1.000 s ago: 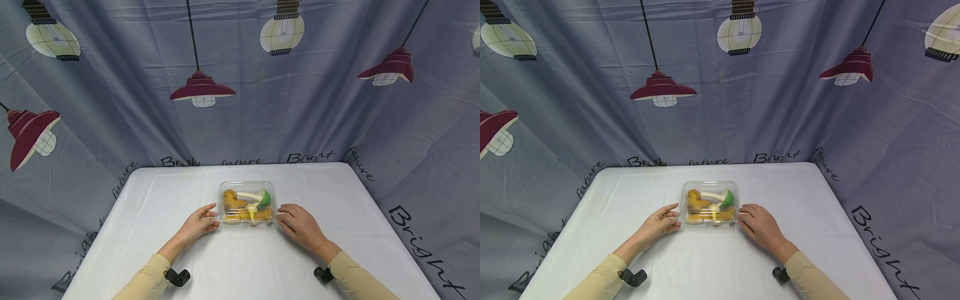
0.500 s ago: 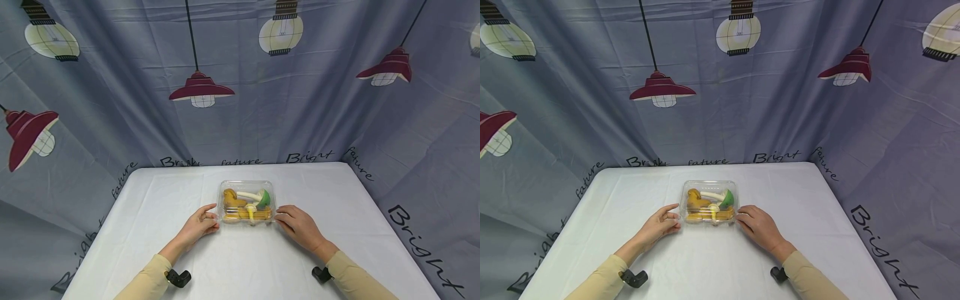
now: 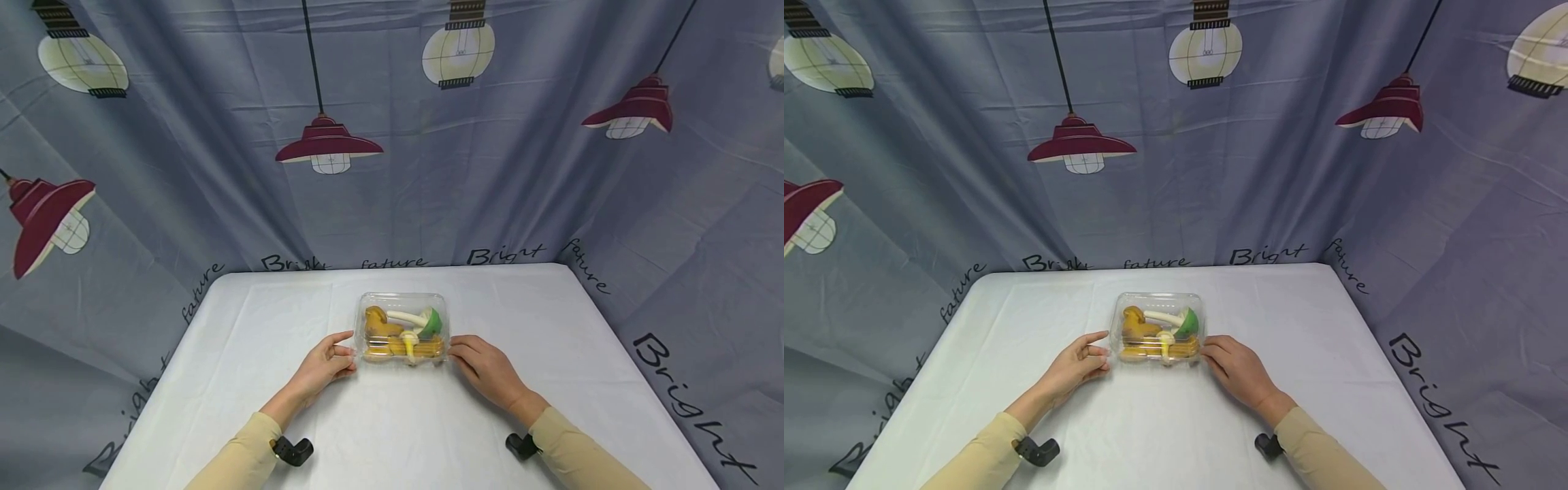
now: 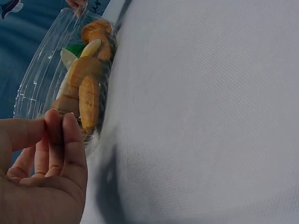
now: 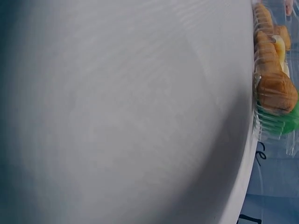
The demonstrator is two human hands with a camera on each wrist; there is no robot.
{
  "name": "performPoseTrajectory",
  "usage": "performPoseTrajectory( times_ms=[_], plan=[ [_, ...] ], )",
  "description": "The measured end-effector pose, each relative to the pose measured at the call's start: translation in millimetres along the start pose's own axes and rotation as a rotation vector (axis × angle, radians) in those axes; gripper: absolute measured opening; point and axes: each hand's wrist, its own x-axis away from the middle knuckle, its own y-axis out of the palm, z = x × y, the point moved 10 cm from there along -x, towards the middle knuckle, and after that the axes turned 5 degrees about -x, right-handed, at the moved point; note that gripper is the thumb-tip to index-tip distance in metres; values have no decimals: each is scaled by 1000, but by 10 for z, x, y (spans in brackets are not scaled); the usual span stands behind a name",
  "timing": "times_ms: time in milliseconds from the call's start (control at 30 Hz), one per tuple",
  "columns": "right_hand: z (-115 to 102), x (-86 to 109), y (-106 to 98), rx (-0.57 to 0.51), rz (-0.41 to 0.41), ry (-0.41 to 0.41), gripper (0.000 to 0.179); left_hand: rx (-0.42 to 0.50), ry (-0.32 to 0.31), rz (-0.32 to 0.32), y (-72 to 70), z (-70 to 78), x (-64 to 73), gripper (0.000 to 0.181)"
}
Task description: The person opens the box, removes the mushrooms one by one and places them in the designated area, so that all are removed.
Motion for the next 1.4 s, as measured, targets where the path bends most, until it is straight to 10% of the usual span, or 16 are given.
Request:
performPoseTrajectory(
  times_ms=[500,833,1100,1400],
  plan=[
    [33,-20,114,69,-27,44,16,44,-109,56,-4,-74,-35,36],
    [64,-1,130,44,-43,70,41,-72,-36,68,-29,-17,-42,35],
    [63,6,113,31,-49,66,9,-184,27,20,-41,40,-25,39],
    [47,-5,106,18,-48,61,16,-249,57,8,-40,49,-51,34]
  ],
)
